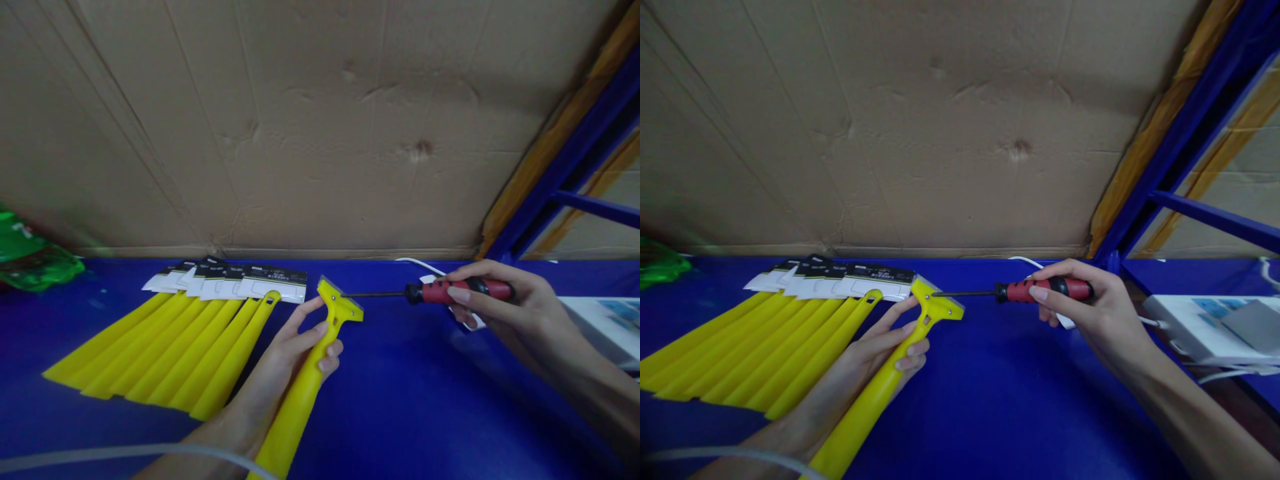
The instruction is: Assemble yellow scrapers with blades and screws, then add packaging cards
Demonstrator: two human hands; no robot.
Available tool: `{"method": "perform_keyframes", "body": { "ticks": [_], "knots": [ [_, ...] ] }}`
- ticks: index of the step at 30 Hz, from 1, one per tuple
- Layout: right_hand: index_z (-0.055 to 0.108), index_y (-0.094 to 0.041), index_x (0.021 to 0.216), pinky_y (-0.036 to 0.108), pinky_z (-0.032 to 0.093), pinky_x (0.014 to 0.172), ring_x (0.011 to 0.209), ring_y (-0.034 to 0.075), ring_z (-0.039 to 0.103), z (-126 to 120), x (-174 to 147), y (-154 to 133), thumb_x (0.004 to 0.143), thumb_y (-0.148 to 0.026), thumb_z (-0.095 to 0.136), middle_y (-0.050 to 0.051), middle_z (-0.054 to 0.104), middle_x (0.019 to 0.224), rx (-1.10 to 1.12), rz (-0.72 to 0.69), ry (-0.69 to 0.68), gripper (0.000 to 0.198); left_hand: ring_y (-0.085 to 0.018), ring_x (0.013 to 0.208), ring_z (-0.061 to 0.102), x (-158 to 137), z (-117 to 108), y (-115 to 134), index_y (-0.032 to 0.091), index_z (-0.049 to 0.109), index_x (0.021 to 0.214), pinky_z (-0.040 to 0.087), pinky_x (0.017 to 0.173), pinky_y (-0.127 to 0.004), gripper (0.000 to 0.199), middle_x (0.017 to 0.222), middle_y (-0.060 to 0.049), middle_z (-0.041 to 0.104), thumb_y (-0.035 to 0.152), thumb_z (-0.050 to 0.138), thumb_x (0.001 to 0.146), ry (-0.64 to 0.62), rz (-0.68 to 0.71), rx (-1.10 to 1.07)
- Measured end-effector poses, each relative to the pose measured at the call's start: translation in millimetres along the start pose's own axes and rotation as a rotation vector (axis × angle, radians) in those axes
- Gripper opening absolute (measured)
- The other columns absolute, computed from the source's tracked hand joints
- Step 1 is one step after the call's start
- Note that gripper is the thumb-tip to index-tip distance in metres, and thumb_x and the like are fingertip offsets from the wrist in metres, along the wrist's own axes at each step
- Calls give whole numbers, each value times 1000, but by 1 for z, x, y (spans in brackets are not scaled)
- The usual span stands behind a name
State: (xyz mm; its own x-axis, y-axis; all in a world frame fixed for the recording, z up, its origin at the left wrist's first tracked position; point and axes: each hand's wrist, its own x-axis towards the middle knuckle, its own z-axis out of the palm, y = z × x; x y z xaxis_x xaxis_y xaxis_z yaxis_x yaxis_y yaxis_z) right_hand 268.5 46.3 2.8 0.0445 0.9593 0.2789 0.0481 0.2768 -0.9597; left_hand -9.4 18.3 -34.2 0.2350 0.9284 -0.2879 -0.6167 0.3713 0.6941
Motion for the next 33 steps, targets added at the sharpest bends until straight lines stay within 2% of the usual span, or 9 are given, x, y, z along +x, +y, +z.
{"method": "perform_keyframes", "body": {
  "ticks": [2, 7, 14, 22, 25, 26, 28, 30, 33],
  "knots": [
    [79, -19, 83, 23, 41, 46, 47, 13, 58, 0, -1, 0, 68, -35, 95, 2, 68, 54, -29, 4, -4, 27, -8, 57, 53, -1, 1, 0, 22, 45, 139, 35, 54, -19, 70, 87, -3, 66, 8, 81, 80, 3, -1, -17],
    [78, -19, 83, 24, 41, 46, 47, 14, 59, 1, -1, 0, 67, -40, 94, 2, 69, 54, -80, 8, -9, 31, -8, 51, 52, -6, 2, 1, 24, 44, 139, 34, 54, -17, 59, 68, 1, 59, 15, 74, 90, -46, -66, 37],
    [78, -19, 86, 25, 38, 47, 48, 15, 58, 0, -2, -2, 68, -43, 93, 2, 68, 55, -105, 32, -10, 34, -8, 53, 51, -6, 4, 1, 21, 47, 134, 36, 55, -17, 51, 73, -1, 62, 9, 70, 90, -52, -28, -8],
    [77, -22, 93, 27, 41, 46, 48, 16, 58, -3, -1, 0, 77, -47, 87, 0, 67, 58, -202, -21, -40, 31, -9, 53, 52, -8, 6, 3, 22, 41, 142, 37, 58, -19, 66, 65, 0, 62, 15, 76, 87, -24, -23, 73],
    [79, -27, 94, 31, 55, 67, 83, 24, 72, -6, -3, -11, 77, -40, 86, 6, 78, 95, -398, -240, -63, 22, -11, 56, 54, -8, 5, 4, 21, 43, 146, 38, 59, -21, 68, 70, -2, 66, 16, 76, 87, 57, 3, 116],
    [79, -30, 97, 34, 57, 80, 102, 27, 71, -7, -5, -15, 78, -38, 85, 6, 76, 110, -443, -332, -105, 21, -11, 57, 54, -7, 5, 5, 21, 46, 145, 38, 59, -21, 66, 72, -2, 67, 16, 77, 87, 80, 17, 122],
    [77, -33, 102, 35, 57, 88, 112, 28, 69, -9, -7, -23, 82, -37, 81, 5, 74, 121, -457, -397, -157, 21, -12, 57, 53, -7, 5, 5, 22, 54, 140, 38, 58, -23, 61, 73, -2, 66, 17, 79, 85, 105, 48, 129],
    [75, -32, 102, 31, 58, 76, 96, 25, 73, -9, -8, -26, 83, -41, 82, 6, 76, 110, -433, -359, -162, 22, -12, 57, 53, -7, 5, 4, 23, 61, 134, 38, 59, -25, 56, 75, -2, 66, 16, 81, 82, 112, 77, 135],
    [69, -28, 98, 26, 48, 44, 48, 17, 63, -6, -7, -24, 88, -55, 75, 0, 68, 63, -351, -194, -156, 30, -12, 60, 54, -7, 4, 4, 23, 66, 129, 39, 60, -26, 53, 78, -2, 66, 17, 84, 80, 106, 119, 152]
  ]
}}
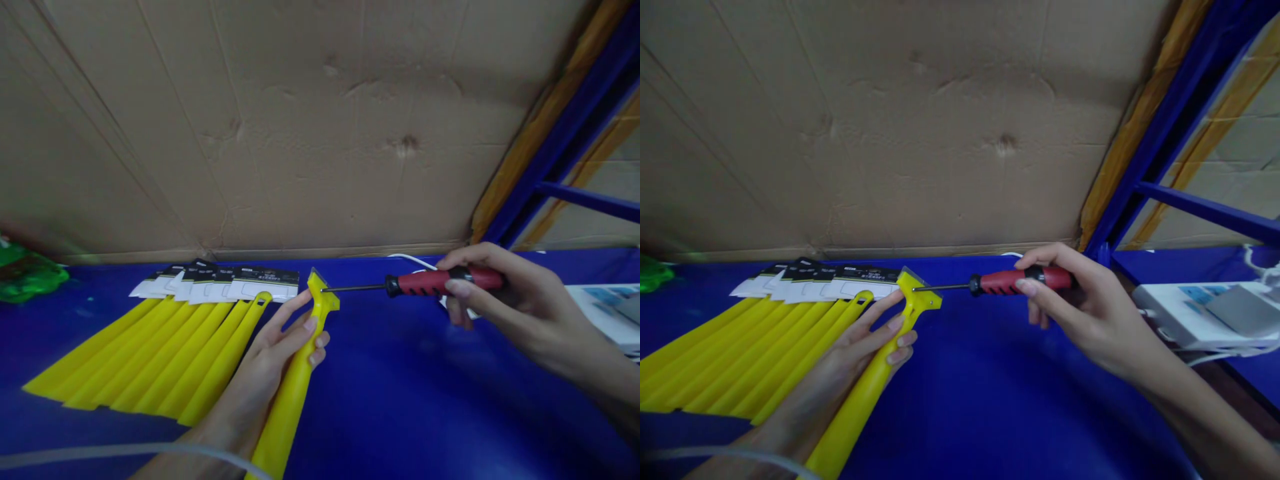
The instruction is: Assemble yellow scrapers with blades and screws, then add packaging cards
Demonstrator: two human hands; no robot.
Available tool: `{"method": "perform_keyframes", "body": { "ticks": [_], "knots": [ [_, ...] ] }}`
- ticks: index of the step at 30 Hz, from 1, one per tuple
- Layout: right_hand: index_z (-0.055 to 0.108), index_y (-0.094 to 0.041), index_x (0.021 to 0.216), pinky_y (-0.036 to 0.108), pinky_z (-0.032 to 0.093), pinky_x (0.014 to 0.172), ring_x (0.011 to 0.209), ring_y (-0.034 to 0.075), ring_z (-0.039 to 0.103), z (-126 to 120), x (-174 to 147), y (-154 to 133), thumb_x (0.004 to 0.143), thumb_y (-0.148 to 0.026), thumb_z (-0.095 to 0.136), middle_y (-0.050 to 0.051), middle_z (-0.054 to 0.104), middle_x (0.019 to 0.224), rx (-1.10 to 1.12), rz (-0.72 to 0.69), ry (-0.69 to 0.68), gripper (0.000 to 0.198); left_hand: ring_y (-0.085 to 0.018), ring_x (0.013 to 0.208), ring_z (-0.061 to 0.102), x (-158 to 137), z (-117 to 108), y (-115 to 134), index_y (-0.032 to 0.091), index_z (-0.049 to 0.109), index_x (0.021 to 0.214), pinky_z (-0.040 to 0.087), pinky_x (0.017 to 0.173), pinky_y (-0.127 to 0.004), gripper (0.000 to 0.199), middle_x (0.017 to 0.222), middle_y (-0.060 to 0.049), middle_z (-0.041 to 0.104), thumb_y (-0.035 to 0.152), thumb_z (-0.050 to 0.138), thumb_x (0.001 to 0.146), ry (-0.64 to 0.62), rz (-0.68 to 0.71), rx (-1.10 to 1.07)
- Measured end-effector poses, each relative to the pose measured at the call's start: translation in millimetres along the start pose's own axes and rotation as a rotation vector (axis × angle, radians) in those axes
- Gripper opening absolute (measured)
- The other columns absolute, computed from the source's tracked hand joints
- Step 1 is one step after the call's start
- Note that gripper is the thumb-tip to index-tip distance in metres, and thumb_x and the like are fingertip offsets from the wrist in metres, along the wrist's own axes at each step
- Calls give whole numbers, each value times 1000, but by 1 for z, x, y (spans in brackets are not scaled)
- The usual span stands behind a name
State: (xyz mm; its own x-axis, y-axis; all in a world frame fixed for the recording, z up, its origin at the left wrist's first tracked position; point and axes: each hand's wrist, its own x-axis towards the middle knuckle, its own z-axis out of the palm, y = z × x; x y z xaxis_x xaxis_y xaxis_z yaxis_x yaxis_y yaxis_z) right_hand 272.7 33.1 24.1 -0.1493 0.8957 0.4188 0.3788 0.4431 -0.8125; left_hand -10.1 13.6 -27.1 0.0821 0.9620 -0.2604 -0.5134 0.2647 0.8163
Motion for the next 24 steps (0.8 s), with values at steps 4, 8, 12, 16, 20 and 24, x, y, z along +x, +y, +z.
{"method": "perform_keyframes", "body": {
  "ticks": [4, 8, 12, 16, 20, 24],
  "knots": [
    [66, -23, 94, 24, 40, 37, 38, 13, 54, 4, 3, 6, 93, -64, 64, -2, 61, 57, 102, 149, -25, 42, -12, 62, 54, 3, -3, -1, 23, 63, 133, 38, 58, -25, 61, 79, -2, 66, 19, 87, 77, -19, 21, 13],
    [66, -27, 112, 27, 57, 62, 74, 17, 70, -2, 3, 9, 83, -43, 83, 3, 74, 99, 343, 197, -71, 37, -11, 60, 53, 5, -4, -2, 22, 56, 142, 38, 59, -25, 72, 76, 0, 65, 20, 87, 76, -20, 22, 30],
    [65, -23, 95, 23, 47, 46, 51, 14, 61, -3, 5, 17, 91, -54, 72, -1, 66, 62, 260, 182, -52, 32, -11, 58, 53, 1, -1, -5, 22, 58, 139, 37, 58, -25, 70, 80, -2, 67, 19, 88, 76, -29, 25, 31],
    [65, -20, 93, 21, 32, 36, 36, 10, 46, 0, 7, 25, 95, -65, 60, -5, 55, 49, 146, 262, -51, 45, -11, 59, 52, 0, -1, -4, 24, 60, 139, 36, 56, -25, 66, 77, 0, 63, 19, 86, 78, -31, 12, 34],
    [66, -22, 111, 26, 53, 56, 72, 18, 69, -3, 6, 19, 83, -47, 81, 4, 73, 90, 327, 262, -145, 40, -10, 60, 54, 4, -3, -1, 21, 52, 145, 39, 58, -23, 79, 76, 1, 63, 17, 89, 75, -25, 40, 31],
    [64, -22, 102, 23, 43, 43, 46, 13, 58, -2, 6, 16, 90, -62, 70, -3, 63, 59, 186, 192, -94, 42, -11, 61, 56, 3, -1, -1, 19, 54, 143, 40, 58, -23, 75, 77, 0, 64, 15, 87, 75, -20, 33, 40]
  ]
}}
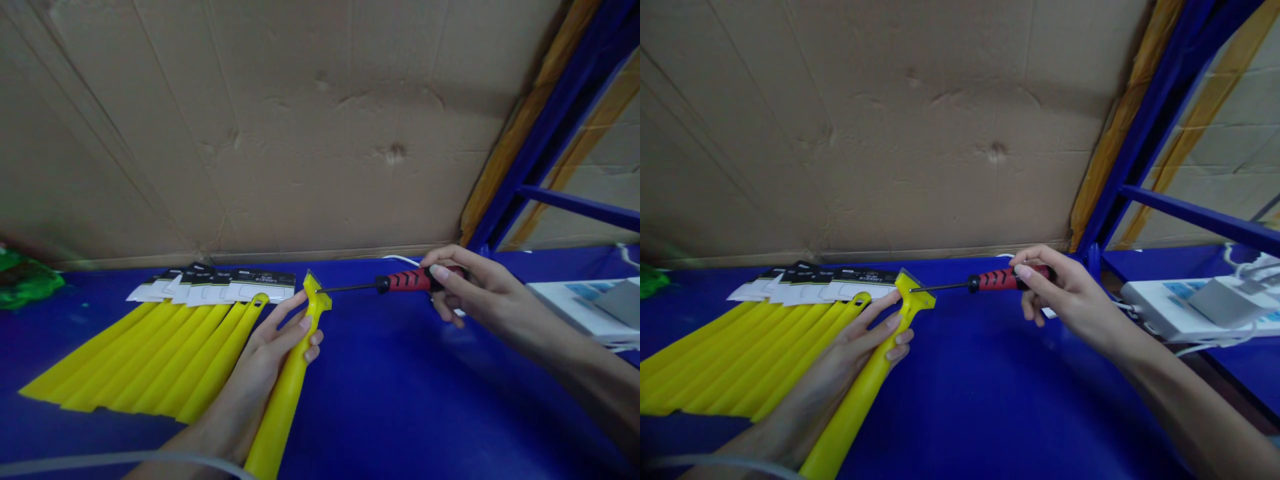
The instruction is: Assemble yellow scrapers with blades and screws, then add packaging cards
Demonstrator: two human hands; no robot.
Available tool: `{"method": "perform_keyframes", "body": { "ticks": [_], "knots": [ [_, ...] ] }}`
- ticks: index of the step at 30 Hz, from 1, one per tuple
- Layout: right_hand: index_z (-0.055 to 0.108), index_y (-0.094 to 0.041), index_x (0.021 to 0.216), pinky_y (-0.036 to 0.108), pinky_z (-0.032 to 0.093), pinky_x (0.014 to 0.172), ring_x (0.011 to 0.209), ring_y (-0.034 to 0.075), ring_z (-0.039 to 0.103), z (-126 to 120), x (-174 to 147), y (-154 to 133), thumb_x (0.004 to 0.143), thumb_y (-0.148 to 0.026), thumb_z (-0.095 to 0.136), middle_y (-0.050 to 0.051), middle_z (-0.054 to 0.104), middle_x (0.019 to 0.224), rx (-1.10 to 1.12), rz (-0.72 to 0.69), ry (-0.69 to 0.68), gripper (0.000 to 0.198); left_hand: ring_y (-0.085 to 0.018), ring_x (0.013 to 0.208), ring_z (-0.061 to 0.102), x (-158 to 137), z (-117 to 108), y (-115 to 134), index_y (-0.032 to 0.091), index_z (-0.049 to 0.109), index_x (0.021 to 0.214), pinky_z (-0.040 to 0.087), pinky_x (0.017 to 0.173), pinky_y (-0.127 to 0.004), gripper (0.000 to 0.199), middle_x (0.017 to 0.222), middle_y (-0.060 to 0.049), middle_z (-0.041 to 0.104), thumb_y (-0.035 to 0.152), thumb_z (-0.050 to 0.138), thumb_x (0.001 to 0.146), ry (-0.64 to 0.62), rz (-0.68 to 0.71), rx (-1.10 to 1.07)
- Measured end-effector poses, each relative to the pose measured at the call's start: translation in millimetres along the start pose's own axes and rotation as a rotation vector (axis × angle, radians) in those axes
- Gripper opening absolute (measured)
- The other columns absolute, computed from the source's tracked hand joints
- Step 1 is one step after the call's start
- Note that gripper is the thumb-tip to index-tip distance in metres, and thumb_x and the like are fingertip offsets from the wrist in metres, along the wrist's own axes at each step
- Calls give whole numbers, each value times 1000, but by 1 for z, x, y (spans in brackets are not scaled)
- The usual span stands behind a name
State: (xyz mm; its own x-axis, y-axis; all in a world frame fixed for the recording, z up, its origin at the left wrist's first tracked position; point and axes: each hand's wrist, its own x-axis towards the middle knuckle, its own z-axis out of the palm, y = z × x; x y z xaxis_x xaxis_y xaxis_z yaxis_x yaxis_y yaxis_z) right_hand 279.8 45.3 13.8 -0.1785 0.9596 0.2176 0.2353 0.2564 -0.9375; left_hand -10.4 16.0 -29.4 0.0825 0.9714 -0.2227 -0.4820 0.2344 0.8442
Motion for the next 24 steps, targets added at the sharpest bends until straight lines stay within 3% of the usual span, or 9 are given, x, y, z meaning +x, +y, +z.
{"method": "perform_keyframes", "body": {
  "ticks": [3, 6, 8, 13, 15, 19, 21, 24],
  "knots": [
    [61, -22, 95, 22, 37, 35, 36, 11, 52, 2, 1, 4, 93, -71, 59, -5, 59, 56, -28, 26, 46, 49, -12, 63, 58, -1, 1, -1, 17, 58, 140, 39, 57, -23, 70, 79, -3, 66, 16, 87, 76, 12, -9, -1],
    [65, -24, 108, 26, 55, 52, 67, 18, 71, 0, 1, 6, 90, -58, 72, 4, 73, 93, 96, 45, -29, 39, -12, 63, 58, 0, 0, -1, 18, 57, 141, 39, 57, -23, 73, 80, -3, 67, 16, 88, 75, 17, 8, -3],
    [66, -26, 112, 26, 57, 61, 80, 19, 72, -1, 0, 3, 86, -49, 80, 5, 73, 102, 126, 17, -38, 38, -12, 62, 57, 0, 0, -1, 18, 58, 139, 40, 58, -24, 71, 80, -3, 67, 17, 88, 75, 7, 11, -5],
    [62, -23, 92, 22, 39, 39, 41, 12, 53, -3, 2, 1, 89, -68, 67, -4, 58, 54, 1, -4, 44, 46, -13, 60, 57, -5, 3, -3, 21, 65, 131, 39, 57, -27, 58, 85, -5, 70, 17, 86, 77, -5, -2, -21],
    [63, -23, 92, 23, 38, 37, 39, 12, 54, -4, 2, 3, 90, -72, 62, -3, 60, 56, -18, 39, 36, 49, -14, 61, 57, -6, 4, -3, 21, 67, 128, 39, 57, -27, 55, 86, -5, 70, 17, 86, 76, 5, 7, -14],
    [67, -25, 110, 27, 52, 57, 70, 19, 69, -7, 0, 2, 84, -52, 79, 3, 74, 86, 23, 44, -47, 40, -12, 61, 57, -3, 3, 1, 18, 64, 132, 40, 58, -26, 63, 83, -5, 69, 17, 88, 74, 10, 38, -6],
    [66, -25, 109, 26, 50, 60, 71, 17, 67, -7, -1, -1, 80, -46, 84, 2, 73, 84, 3, -5, -38, 41, -12, 60, 57, -3, 3, 2, 16, 62, 135, 40, 58, -25, 67, 81, -4, 69, 17, 89, 73, 9, 40, 0],
    [64, -23, 104, 27, 49, 56, 58, 16, 63, -4, 1, -2, 86, -56, 77, -1, 69, 66, -37, -35, -39, 40, -12, 60, 58, -4, 4, 2, 15, 60, 138, 41, 58, -25, 69, 82, -5, 70, 17, 87, 74, 21, 38, 5]
  ]
}}
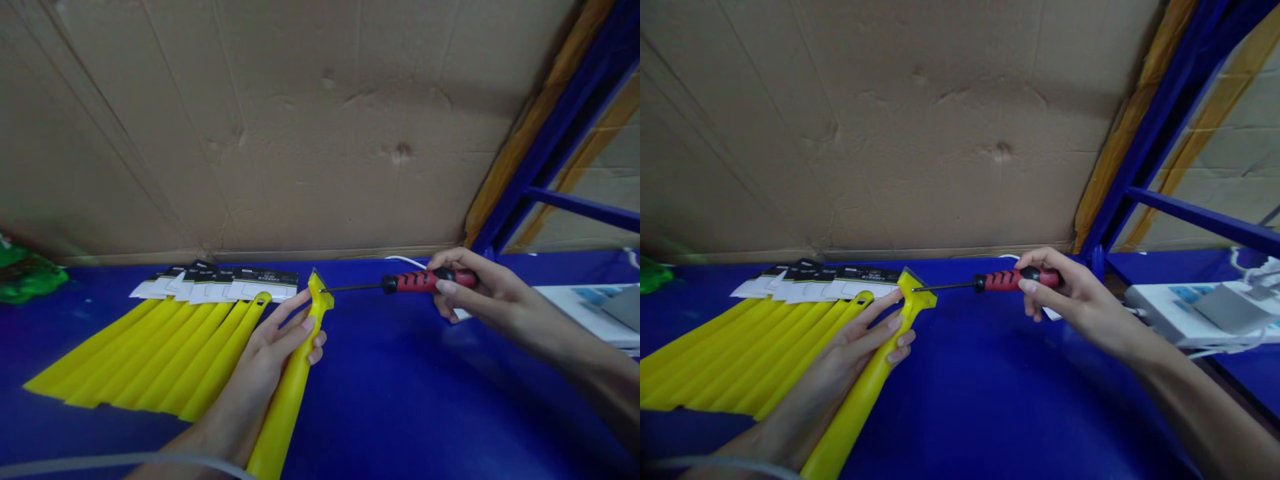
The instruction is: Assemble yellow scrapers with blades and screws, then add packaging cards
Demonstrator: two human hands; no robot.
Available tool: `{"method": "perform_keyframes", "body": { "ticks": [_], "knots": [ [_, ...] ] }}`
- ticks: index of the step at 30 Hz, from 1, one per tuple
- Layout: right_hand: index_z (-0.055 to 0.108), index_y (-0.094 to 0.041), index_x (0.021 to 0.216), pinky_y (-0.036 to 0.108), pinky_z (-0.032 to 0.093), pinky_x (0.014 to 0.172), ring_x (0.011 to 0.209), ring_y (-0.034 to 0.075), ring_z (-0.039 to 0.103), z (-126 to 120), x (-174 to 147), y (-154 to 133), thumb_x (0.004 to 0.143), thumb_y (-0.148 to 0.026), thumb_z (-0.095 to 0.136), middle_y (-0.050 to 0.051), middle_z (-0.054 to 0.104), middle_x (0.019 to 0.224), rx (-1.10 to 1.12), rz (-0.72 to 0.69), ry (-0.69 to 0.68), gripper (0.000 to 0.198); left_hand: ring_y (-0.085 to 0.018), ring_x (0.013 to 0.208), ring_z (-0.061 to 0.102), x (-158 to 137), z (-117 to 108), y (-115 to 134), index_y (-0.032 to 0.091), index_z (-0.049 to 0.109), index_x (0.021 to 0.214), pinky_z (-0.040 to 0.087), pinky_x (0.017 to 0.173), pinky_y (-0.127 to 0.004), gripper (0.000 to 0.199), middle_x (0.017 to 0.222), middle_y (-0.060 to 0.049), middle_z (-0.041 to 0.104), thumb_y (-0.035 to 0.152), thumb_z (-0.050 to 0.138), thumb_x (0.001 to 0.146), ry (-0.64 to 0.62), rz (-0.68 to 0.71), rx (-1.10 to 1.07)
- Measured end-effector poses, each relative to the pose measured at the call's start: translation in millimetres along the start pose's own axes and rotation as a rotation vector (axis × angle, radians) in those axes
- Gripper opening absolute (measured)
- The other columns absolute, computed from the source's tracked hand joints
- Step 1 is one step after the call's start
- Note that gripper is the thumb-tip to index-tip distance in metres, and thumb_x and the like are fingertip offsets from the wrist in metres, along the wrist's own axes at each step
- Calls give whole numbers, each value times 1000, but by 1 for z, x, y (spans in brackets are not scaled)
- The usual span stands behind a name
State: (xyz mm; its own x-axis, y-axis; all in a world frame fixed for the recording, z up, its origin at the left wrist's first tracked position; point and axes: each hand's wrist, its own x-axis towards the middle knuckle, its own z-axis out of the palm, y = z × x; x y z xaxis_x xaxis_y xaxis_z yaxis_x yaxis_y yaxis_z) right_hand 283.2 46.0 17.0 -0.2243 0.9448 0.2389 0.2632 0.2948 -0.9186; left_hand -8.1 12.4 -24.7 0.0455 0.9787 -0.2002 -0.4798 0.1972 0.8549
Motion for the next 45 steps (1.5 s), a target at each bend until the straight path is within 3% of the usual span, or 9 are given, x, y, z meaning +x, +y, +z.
{"method": "perform_keyframes", "body": {
  "ticks": [4, 10, 17, 22, 28, 31, 35, 42, 45],
  "knots": [
    [59, -22, 92, 25, 41, 40, 39, 13, 56, 5, 2, 7, 93, -72, 58, -2, 64, 59, -4, 116, -52, 51, -12, 60, 58, 0, 1, 1, 16, 56, 142, 41, 57, -25, 74, 85, -5, 71, 15, 86, 75, 10, 29, -20],
    [63, -25, 114, 26, 53, 60, 76, 17, 67, 5, -4, 7, 86, -44, 80, 3, 69, 95, 245, 94, -55, 38, -12, 63, 59, 4, -1, 5, 19, 58, 142, 41, 56, -25, 72, 88, -5, 71, 14, 86, 75, -12, 63, -22],
    [59, -23, 94, 22, 37, 38, 38, 11, 49, 5, 2, 14, 97, -67, 57, -5, 57, 54, 74, 74, 40, 45, -11, 58, 57, -2, 3, -2, 14, 64, 130, 40, 55, -24, 56, 81, -5, 71, 15, 84, 78, -4, 42, -10],
    [66, -25, 108, 28, 57, 60, 77, 19, 70, 1, 1, 13, 85, -49, 80, 5, 71, 103, 275, 73, -56, 37, -11, 57, 58, 1, 1, 3, 15, 56, 138, 41, 56, -24, 67, 77, -1, 68, 13, 83, 77, 5, 44, -11],
    [59, -23, 101, 22, 38, 40, 42, 11, 52, 2, 1, 11, 95, -63, 63, -4, 60, 57, 87, 41, 5, 41, -11, 57, 56, -1, 2, 1, 14, 61, 134, 40, 57, -25, 62, 80, -3, 69, 17, 85, 77, -9, 32, 16],
    [59, -23, 99, 24, 41, 39, 43, 13, 57, 2, 2, 15, 97, -67, 57, -2, 64, 65, 79, 87, -6, 44, -12, 60, 57, 0, 1, 0, 15, 62, 135, 41, 57, -26, 64, 80, -4, 68, 18, 87, 75, -1, 33, 20],
    [63, -25, 113, 27, 54, 63, 77, 18, 70, -1, -1, 15, 87, -46, 80, 3, 73, 91, 145, 34, -69, 37, -13, 62, 59, 3, -2, 1, 16, 56, 145, 42, 57, -25, 77, 77, -2, 67, 16, 87, 74, 4, 29, -8],
    [60, -21, 100, 23, 36, 38, 38, 11, 50, 7, 0, 13, 97, -67, 57, -4, 60, 58, 19, 78, -18, 46, -12, 60, 58, 3, -2, 0, 15, 64, 134, 42, 57, -26, 63, 81, -4, 68, 15, 86, 75, 4, 31, 15],
    [62, -22, 102, 24, 44, 45, 51, 13, 60, 8, 1, 15, 98, -63, 58, -1, 65, 69, 108, 115, -55, 42, -11, 58, 57, 4, -2, 1, 16, 62, 136, 42, 56, -25, 66, 81, -3, 69, 15, 86, 74, 3, 60, 9]
  ]
}}
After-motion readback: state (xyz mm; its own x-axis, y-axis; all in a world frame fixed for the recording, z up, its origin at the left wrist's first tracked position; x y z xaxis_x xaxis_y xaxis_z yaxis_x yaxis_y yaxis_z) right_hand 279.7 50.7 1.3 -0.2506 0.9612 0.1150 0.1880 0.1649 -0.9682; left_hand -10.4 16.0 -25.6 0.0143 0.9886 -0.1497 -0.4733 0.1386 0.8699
